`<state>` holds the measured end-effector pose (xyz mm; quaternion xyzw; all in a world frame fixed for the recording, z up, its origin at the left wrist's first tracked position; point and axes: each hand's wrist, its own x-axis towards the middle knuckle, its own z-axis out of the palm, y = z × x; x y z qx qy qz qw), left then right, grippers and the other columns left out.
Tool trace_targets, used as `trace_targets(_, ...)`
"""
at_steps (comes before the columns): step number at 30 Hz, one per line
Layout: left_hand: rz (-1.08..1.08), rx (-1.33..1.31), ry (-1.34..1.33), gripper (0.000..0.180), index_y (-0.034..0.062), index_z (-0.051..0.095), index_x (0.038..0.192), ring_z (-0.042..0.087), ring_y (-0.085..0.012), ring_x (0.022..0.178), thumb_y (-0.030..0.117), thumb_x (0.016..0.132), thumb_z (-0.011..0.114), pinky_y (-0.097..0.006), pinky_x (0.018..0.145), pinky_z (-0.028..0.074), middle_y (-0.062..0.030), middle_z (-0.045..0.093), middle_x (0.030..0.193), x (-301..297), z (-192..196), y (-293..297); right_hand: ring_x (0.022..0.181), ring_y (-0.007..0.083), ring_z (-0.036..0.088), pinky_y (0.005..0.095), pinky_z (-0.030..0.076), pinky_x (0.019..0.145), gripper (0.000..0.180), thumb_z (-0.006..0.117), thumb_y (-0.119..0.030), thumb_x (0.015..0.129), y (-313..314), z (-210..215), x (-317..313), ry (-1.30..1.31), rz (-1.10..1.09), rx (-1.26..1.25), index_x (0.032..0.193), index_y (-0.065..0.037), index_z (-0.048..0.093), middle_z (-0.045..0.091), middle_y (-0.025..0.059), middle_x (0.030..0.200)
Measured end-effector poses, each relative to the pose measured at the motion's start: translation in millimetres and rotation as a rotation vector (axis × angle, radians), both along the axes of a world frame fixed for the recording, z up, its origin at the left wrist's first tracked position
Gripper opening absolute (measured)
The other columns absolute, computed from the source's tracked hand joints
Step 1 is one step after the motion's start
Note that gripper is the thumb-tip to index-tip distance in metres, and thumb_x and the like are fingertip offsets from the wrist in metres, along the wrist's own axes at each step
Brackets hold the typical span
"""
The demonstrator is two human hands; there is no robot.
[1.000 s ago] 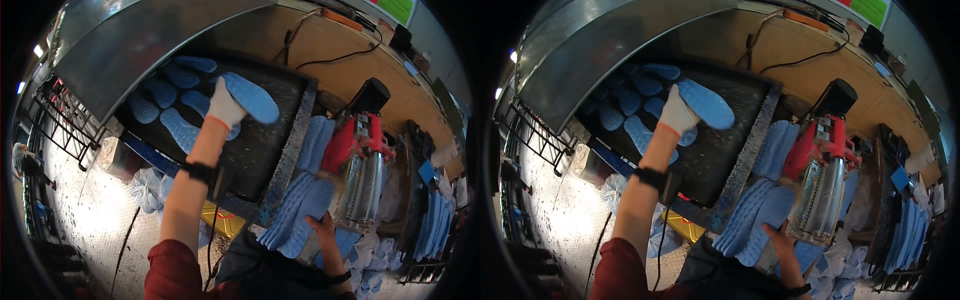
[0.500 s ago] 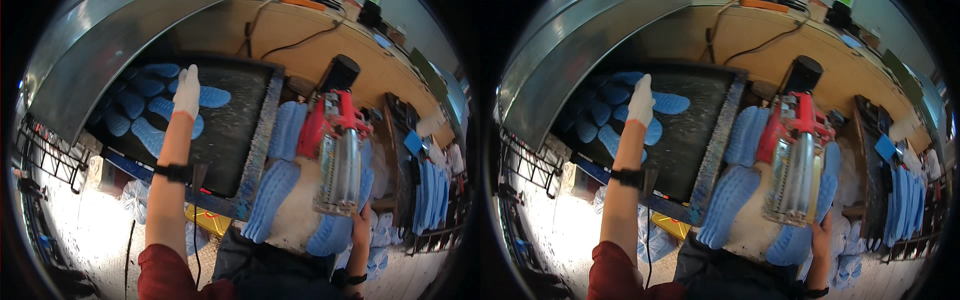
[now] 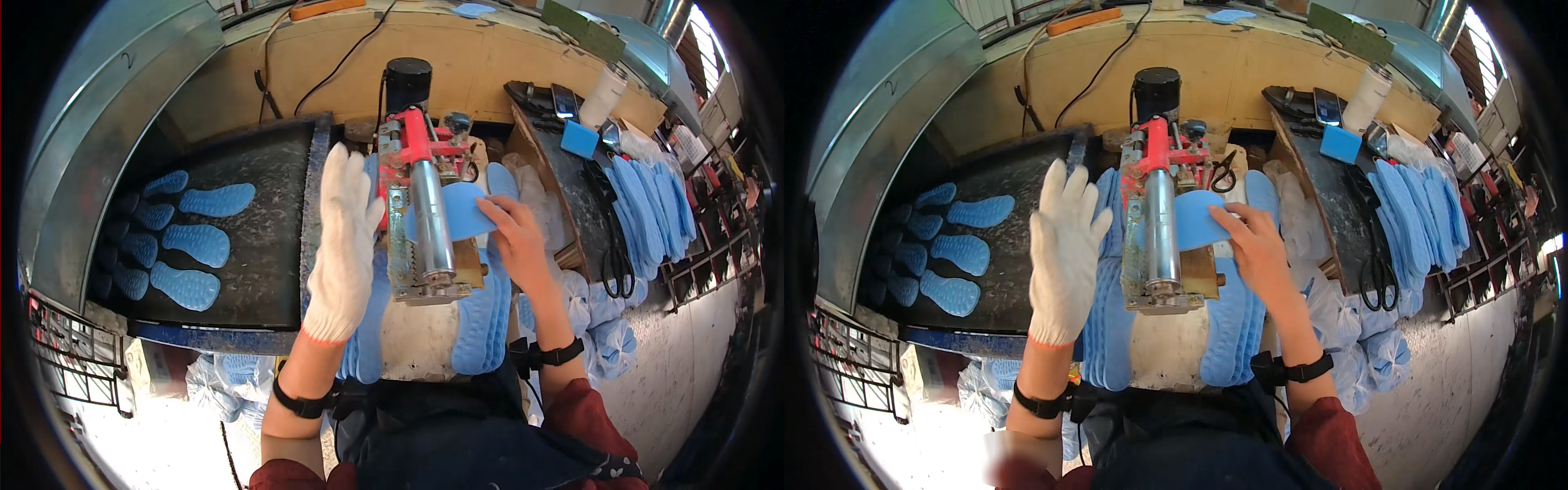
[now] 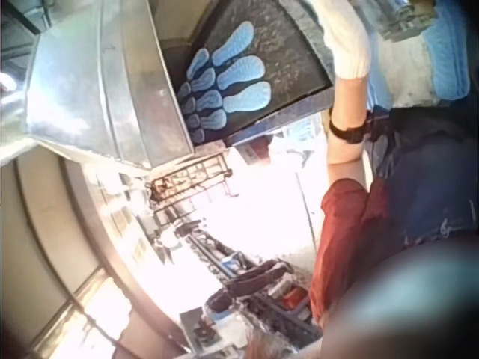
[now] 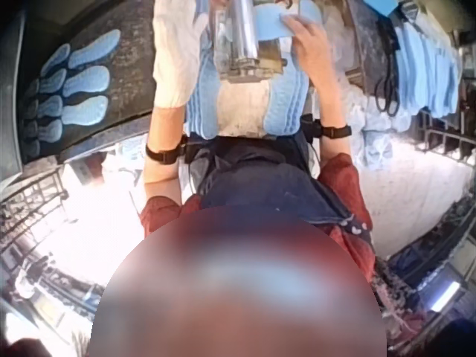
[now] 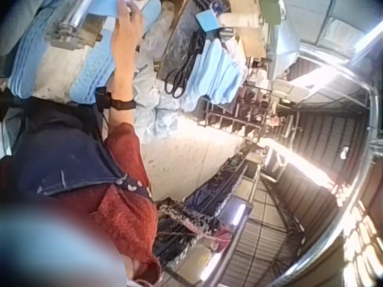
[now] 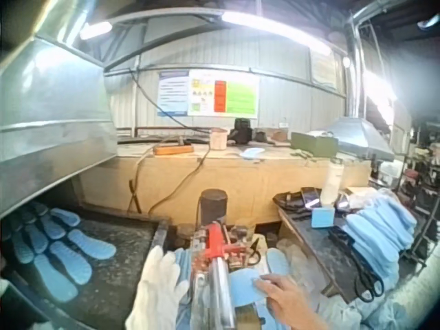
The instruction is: Operating a roller machine to process or apply adhesive to shoe insoles on a factory floor.
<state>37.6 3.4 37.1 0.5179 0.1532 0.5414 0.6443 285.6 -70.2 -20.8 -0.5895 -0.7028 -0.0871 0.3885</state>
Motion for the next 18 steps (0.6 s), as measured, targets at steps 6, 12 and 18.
trace_targets(6, 0.103, 0.090, 0.187, 0.081, 0.0069, 0.008, 0.158, 0.008, -0.0353, 0.151, 0.062, 0.102, 0.028, -0.046, 0.122, 0.010, -0.0244, 0.008, 0.162, 31.0, -15.1, 28.5, 0.096, 0.0248, 0.061, 0.0321, 0.048, 0.084, 0.033, 0.065, -0.005, 0.090, -37.7, -50.0, 0.8, 0.529, -0.105, -0.104, 0.123, -0.006, 0.060, 0.063, 0.0135, 0.111)
trace_targets(12, 0.222, -0.085, 0.211, 0.068, 0.0085, 0.021, 0.155, 0.033, -0.0268, 0.138, 0.052, 0.104, 0.032, -0.039, 0.113, 0.029, -0.0162, 0.035, 0.147, 25.8, -71.5, 43.4, 0.104, 0.0339, 0.058, 0.0412, 0.047, 0.089, 0.049, 0.073, -0.015, 0.085, -80.9, -118.3, -1.2, 0.367, -0.386, -0.412, 0.128, -0.001, 0.054, 0.060, 0.0201, 0.115)
trace_targets(18, 0.026, -0.309, 0.287, 0.063, 0.0150, 0.024, 0.155, 0.037, -0.0297, 0.137, 0.053, 0.105, 0.031, -0.041, 0.115, 0.027, -0.0165, 0.041, 0.144, -0.9, -104.7, 42.9, 0.109, 0.0435, 0.057, 0.0464, 0.048, 0.090, 0.081, 0.084, -0.013, 0.067, -76.2, -144.0, -17.9, 0.143, -0.409, -0.493, 0.136, -0.002, 0.043, 0.061, 0.0242, 0.114)
